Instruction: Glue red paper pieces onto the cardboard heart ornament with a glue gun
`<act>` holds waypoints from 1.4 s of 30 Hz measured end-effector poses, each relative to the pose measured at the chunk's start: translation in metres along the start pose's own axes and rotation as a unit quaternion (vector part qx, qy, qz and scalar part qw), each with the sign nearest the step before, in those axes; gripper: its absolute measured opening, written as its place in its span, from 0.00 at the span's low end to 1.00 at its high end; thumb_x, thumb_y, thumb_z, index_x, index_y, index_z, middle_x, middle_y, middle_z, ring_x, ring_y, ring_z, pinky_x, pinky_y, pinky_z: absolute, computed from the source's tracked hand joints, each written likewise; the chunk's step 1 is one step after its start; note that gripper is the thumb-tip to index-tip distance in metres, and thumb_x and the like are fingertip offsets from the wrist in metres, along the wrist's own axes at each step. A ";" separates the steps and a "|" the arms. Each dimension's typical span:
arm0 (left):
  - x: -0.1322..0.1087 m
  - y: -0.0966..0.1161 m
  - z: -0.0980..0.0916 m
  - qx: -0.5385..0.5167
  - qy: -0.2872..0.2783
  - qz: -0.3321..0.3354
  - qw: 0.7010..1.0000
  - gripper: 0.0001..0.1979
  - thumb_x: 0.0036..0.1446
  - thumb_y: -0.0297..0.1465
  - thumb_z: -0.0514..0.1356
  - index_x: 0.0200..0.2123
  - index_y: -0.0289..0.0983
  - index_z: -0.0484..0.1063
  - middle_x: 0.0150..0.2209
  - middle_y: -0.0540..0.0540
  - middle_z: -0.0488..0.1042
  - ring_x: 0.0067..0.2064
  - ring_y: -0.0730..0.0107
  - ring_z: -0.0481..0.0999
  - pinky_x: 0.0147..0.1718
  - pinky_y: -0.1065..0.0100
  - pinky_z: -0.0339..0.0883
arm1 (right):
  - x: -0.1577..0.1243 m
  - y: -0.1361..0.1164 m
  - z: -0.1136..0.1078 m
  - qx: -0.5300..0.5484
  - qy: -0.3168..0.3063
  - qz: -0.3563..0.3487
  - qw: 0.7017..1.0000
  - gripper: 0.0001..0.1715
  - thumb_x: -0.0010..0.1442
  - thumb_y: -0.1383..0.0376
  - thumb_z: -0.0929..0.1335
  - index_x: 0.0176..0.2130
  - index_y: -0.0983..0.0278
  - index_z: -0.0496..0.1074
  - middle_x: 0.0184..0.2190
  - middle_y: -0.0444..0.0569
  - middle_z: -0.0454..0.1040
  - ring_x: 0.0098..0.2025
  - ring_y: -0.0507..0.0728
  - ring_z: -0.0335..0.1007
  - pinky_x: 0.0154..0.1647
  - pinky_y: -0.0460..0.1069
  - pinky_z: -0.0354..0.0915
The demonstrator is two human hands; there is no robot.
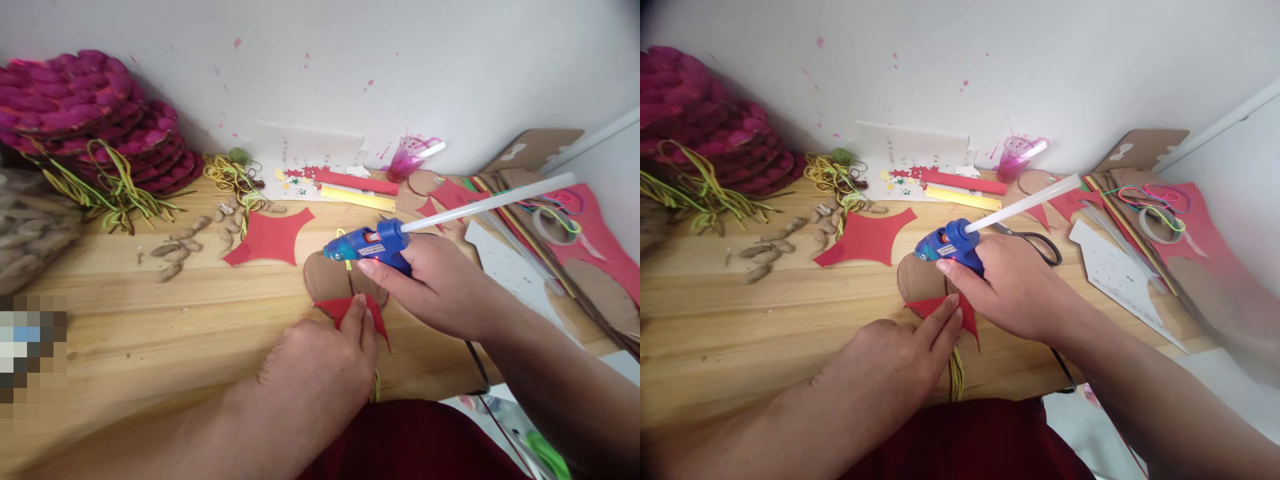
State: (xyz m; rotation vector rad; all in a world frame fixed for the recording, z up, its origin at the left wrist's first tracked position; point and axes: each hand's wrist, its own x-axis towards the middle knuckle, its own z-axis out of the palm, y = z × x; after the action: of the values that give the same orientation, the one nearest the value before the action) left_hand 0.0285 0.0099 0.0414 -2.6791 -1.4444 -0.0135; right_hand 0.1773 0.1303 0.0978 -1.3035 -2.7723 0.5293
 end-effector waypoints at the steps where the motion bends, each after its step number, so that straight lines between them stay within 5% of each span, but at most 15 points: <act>1: 0.000 0.000 0.000 0.002 0.001 0.002 1.000 0.26 0.59 0.21 0.54 0.61 0.28 0.69 0.51 0.33 0.79 0.22 0.66 0.74 0.13 0.66 0.64 | 0.001 0.000 0.000 0.004 -0.001 -0.005 1.000 0.27 0.69 0.49 0.60 0.24 0.61 0.57 0.23 0.44 0.66 0.26 0.53 0.59 0.31 0.52 0.52; 29: 0.002 -0.005 -0.004 0.001 -0.049 0.024 0.999 0.28 0.61 0.24 0.56 0.65 0.28 0.63 0.59 0.28 0.73 0.25 0.65 0.78 0.14 0.65 0.67 | -0.021 0.014 -0.008 -0.021 0.018 0.006 1.000 0.24 0.69 0.51 0.62 0.27 0.61 0.69 0.25 0.48 0.72 0.30 0.58 0.67 0.32 0.52 0.56; 42: 0.000 -0.006 -0.006 -0.001 -0.064 0.017 0.998 0.30 0.58 0.19 0.54 0.64 0.28 0.64 0.58 0.30 0.74 0.25 0.65 0.79 0.14 0.67 0.67 | -0.018 0.011 -0.004 -0.033 0.008 0.004 0.999 0.26 0.70 0.50 0.59 0.26 0.61 0.63 0.25 0.46 0.69 0.28 0.56 0.61 0.32 0.52 0.52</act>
State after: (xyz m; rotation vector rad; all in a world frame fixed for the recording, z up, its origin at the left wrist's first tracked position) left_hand 0.0242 0.0126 0.0477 -2.7501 -1.4333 0.1619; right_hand 0.1977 0.1247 0.1006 -1.3264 -2.7946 0.4291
